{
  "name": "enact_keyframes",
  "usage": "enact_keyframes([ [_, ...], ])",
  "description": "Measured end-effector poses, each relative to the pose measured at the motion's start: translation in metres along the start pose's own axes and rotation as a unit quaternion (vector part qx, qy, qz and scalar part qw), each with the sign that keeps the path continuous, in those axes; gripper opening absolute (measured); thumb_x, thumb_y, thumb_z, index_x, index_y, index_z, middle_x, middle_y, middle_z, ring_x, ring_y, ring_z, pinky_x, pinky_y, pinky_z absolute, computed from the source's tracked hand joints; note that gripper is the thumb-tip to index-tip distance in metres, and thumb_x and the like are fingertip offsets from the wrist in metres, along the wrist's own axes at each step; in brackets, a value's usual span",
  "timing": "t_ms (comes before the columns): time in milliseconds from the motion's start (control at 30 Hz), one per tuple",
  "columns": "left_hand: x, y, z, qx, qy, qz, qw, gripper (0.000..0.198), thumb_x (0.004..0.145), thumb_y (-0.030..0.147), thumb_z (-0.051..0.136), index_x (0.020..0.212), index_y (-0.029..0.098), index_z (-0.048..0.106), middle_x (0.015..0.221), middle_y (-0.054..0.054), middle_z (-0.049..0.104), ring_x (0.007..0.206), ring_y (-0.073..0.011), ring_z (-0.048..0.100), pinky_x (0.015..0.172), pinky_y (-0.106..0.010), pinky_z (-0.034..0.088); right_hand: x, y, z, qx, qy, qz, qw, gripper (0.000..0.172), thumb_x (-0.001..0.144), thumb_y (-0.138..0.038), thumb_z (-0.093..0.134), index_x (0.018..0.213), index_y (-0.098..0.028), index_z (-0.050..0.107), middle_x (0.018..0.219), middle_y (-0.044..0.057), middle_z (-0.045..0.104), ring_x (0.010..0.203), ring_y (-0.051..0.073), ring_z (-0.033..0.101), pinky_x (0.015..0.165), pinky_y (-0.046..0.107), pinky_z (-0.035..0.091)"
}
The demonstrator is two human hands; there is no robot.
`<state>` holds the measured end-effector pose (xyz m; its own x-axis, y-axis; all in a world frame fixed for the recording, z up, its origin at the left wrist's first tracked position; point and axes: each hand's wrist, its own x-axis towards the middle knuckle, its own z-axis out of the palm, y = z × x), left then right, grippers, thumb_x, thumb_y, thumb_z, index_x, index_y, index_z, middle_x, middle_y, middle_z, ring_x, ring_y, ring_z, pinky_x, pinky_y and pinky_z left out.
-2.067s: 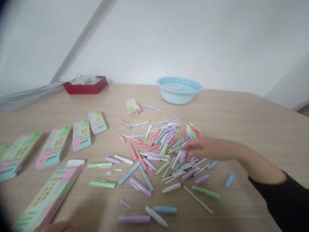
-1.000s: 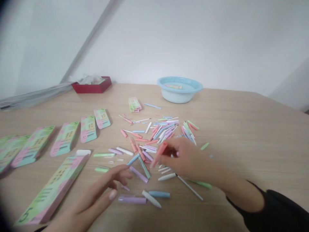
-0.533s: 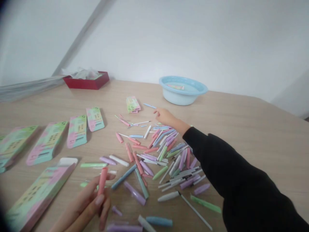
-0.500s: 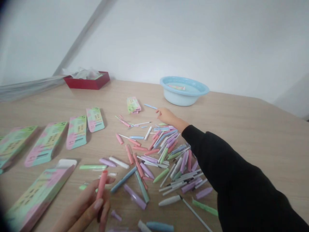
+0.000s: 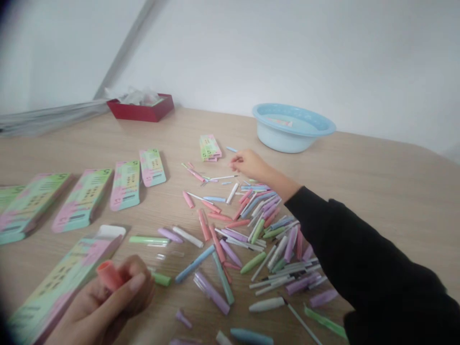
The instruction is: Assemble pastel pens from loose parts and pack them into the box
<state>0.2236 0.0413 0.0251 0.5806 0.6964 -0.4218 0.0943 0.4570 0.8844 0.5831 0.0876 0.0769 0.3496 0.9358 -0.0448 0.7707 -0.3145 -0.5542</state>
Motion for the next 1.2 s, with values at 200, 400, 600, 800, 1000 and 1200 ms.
enact_keyframes([
  [200,0.010,0.001,0.004,0.063,-0.055,0.043,0.996,0.060,0.072,0.076,0.075,0.068,0.017,0.064,0.059,0.006,0.037,0.058,-0.0103,0.028,0.056,-0.024,0.028,-0.123,-0.077,0.034,0.317,-0.228,-0.117,0.913,0.018,0.086,-0.033,0.075,0.081,-0.018,0.066,0.066,-0.002,0.069,0.054,0.009,0.063,0.051,0.020,0.049],
  [400,0.006,0.009,0.016,-0.039,-0.101,0.051,0.993,0.047,0.066,0.058,0.089,0.063,0.018,0.064,0.060,0.002,0.054,0.063,-0.0136,0.047,0.070,-0.027,0.045,-0.151,-0.096,0.070,0.491,-0.226,-0.012,0.841,0.045,0.068,-0.045,0.089,0.079,-0.019,0.054,0.054,-0.006,0.062,0.043,0.008,0.057,0.042,0.018,0.044],
  [600,0.005,0.010,0.017,-0.090,-0.082,0.055,0.991,0.032,0.078,0.044,0.083,0.065,0.018,0.068,0.071,-0.004,0.067,0.084,-0.0230,0.062,0.087,-0.035,0.051,-0.146,-0.091,0.100,0.563,-0.264,0.004,0.783,0.055,0.065,-0.051,0.092,0.084,-0.021,0.050,0.061,-0.006,0.066,0.043,0.011,0.059,0.042,0.021,0.047],
  [800,0.008,0.007,0.006,-0.154,0.011,-0.035,0.987,0.042,0.066,0.052,0.092,0.076,0.019,0.068,0.063,0.005,0.055,0.058,-0.0088,0.047,0.061,-0.020,0.044,-0.137,-0.078,0.076,0.309,-0.237,-0.152,0.908,0.034,0.082,-0.046,0.080,0.097,-0.019,0.066,0.077,-0.001,0.070,0.070,0.013,0.065,0.063,0.023,0.047],
  [1000,0.015,0.003,-0.001,-0.168,-0.066,0.011,0.984,0.052,0.076,0.055,0.084,0.060,0.018,0.052,0.052,0.008,0.038,0.046,-0.0055,0.022,0.046,-0.019,0.029,-0.043,-0.020,0.017,-0.124,0.028,-0.040,0.991,0.024,0.097,-0.019,0.054,0.107,-0.012,0.074,0.093,0.009,0.077,0.087,0.020,0.070,0.076,0.027,0.048],
  [1200,0.022,-0.008,-0.008,-0.116,-0.121,0.015,0.986,0.055,0.084,0.060,0.075,0.057,0.018,0.052,0.051,0.007,0.039,0.044,-0.0059,0.022,0.045,-0.021,0.027,0.016,0.032,0.016,-0.213,0.010,0.022,0.977,0.023,0.099,-0.032,0.062,0.105,-0.012,0.073,0.110,0.011,0.074,0.102,0.025,0.069,0.090,0.038,0.054],
])
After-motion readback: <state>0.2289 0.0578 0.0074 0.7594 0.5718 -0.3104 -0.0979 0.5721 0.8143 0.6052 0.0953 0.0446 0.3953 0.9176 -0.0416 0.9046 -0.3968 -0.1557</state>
